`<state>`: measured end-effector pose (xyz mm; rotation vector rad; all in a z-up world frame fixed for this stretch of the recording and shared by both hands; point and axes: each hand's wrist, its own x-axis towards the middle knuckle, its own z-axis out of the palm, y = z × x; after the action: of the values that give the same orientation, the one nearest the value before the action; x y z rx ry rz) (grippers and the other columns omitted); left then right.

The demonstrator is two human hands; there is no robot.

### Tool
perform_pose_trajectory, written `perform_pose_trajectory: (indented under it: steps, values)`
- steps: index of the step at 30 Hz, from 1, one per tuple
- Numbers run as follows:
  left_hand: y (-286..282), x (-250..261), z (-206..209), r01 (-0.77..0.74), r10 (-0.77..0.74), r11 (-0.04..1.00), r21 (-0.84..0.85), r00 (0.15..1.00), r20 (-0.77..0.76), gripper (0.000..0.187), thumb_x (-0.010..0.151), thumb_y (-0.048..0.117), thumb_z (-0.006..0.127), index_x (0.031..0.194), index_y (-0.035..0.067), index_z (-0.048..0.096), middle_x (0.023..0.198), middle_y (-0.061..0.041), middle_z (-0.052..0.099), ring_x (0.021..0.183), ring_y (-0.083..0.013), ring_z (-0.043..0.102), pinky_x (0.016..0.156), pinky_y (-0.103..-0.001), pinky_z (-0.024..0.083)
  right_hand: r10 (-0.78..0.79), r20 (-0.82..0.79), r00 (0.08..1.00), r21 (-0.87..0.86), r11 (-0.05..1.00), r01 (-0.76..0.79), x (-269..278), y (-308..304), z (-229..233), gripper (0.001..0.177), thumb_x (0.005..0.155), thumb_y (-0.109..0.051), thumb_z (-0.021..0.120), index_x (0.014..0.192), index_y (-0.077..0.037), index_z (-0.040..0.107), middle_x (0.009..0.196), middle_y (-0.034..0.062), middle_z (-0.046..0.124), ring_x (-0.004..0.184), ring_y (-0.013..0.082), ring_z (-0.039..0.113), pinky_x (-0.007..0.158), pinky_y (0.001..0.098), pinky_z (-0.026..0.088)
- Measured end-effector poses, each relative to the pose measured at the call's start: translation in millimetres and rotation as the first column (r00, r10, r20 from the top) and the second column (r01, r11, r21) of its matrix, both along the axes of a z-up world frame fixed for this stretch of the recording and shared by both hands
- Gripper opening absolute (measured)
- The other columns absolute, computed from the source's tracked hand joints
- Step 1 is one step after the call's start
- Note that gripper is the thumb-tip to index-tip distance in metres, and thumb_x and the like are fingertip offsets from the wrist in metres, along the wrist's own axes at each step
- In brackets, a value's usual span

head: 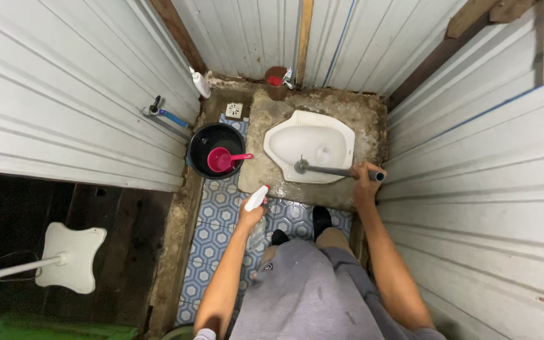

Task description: The person retrieves a spray bottle and a toilet brush, then repeatedly scrubs the interior of a white squat toilet bowl while holding the spray bottle. The person does not wipe the seat or exterior in this clip.

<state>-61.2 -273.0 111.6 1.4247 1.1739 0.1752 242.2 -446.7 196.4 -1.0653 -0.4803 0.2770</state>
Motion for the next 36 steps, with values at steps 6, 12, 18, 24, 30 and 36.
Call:
perform_pose_trajectory:
  steps: [6,12,18,24,30,36]
  values:
    - [-25,-2,28,-0.027,0.026,1.0,0.0,0.99,0.141,0.047,0.062,-0.01,0.068,0.104,0.01,0.073,0.096,0.001,0.072,0.091,-0.0124,0.063,0.079,-0.027,0.05,0.197,0.027,0.98,-0.112,0.975,-0.193,3,40,33,0.037,0.089,0.001,0.055,0.059,-0.005,0.034,0.057,-0.0011,0.038,0.054,0.0075,0.033,0.053,0.0298,0.027]
    - [-37,18,44,-0.059,0.06,0.995,0.081,0.998,-0.005,0.044,0.064,-0.007,0.076,0.105,0.009,0.074,0.091,-0.004,0.07,0.087,-0.0164,0.061,0.077,-0.03,0.05,0.354,-0.006,0.935,-0.188,0.918,-0.349,14,86,21,0.034,0.085,0.003,0.052,0.054,-0.001,0.038,0.054,0.0026,0.045,0.05,0.0091,0.04,0.048,0.0288,0.03]
    - [-53,43,42,-0.135,0.122,0.986,0.102,0.984,0.127,0.044,0.064,-0.009,0.076,0.104,0.009,0.073,0.097,0.001,0.072,0.094,-0.0111,0.064,0.081,-0.027,0.05,0.301,-0.062,0.951,-0.14,0.941,-0.307,68,51,7,0.028,0.086,0.002,0.051,0.059,-0.003,0.042,0.059,0.0045,0.051,0.052,0.0104,0.044,0.049,0.0287,0.035]
    - [-69,61,42,-0.182,0.18,0.983,-0.001,0.975,0.13,0.043,0.065,-0.011,0.074,0.104,0.008,0.072,0.096,0.0,0.07,0.09,-0.0132,0.063,0.076,-0.029,0.051,0.219,-0.031,0.975,-0.133,0.966,-0.222,104,24,-4,0.029,0.087,0.0,0.053,0.059,-0.005,0.043,0.058,0.0037,0.049,0.052,0.0127,0.048,0.05,0.0292,0.04]
    - [-74,67,46,-0.2,0.207,0.978,-0.062,0.97,0.124,0.045,0.067,-0.013,0.072,0.106,0.008,0.074,0.084,-0.001,0.061,0.079,-0.0131,0.057,0.069,-0.029,0.048,0.209,0.151,0.966,-0.513,0.852,-0.104,73,59,-1,0.025,0.08,-0.002,0.057,0.055,-0.004,0.055,0.052,0.0029,0.055,0.044,0.0122,0.05,0.043,0.028,0.037]
    - [-72,62,44,-0.203,0.199,0.979,0.003,0.966,0.167,0.045,0.066,-0.014,0.07,0.105,0.007,0.073,0.083,0.001,0.062,0.076,-0.012,0.055,0.067,-0.028,0.047,0.326,0.121,0.937,-0.195,0.934,-0.3,65,86,6,0.032,0.085,0.0,0.054,0.056,-0.004,0.043,0.053,0.0045,0.049,0.047,0.0121,0.05,0.048,0.0306,0.039]
